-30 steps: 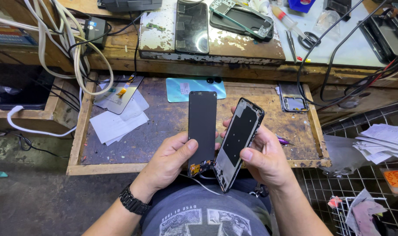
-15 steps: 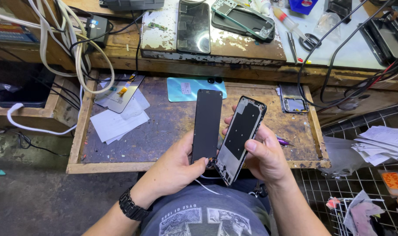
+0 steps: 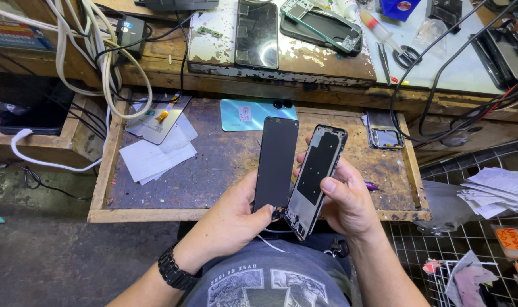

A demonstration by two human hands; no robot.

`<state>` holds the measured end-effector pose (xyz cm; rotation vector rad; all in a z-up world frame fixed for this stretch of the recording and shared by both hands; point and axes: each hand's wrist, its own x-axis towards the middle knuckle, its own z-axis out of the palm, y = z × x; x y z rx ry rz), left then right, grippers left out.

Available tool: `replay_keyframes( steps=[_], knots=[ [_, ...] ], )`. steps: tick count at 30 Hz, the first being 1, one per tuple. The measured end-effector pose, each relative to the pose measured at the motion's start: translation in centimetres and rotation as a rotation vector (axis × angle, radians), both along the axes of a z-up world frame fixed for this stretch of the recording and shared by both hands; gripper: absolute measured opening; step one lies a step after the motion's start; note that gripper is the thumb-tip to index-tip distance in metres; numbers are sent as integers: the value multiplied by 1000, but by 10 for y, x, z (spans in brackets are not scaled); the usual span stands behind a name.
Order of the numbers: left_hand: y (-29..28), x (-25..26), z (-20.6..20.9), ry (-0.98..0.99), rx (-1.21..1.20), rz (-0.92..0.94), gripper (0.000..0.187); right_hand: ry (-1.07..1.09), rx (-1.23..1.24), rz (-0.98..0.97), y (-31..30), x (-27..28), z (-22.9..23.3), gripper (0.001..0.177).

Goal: The person uses a heat gun to warm the edges of a smartphone, then uses a prying tool to separate the screen from the frame. They carefully lift the screen assembly, disconnect internal ribbon cables, and remove the screen from the device body.

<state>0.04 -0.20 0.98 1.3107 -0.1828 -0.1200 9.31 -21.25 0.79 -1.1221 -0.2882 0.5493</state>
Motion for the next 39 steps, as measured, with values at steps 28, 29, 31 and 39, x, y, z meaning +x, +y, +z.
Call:
replay_keyframes(
  steps=[28, 29, 31, 39],
  knots=[
    [20, 14, -20, 134, -323, -88, 71, -47, -307, -45, 53, 8, 11, 64],
    [21, 14, -20, 147, -353, -107, 71, -49, -313, -45, 54, 8, 12, 65],
    [21, 15, -21, 133, -382, -117, 71, -55, -323, -39, 58, 9, 12, 67],
    [16, 8, -16, -66, -91, 39, 78, 124, 9, 165, 30, 14, 11, 59]
  ],
)
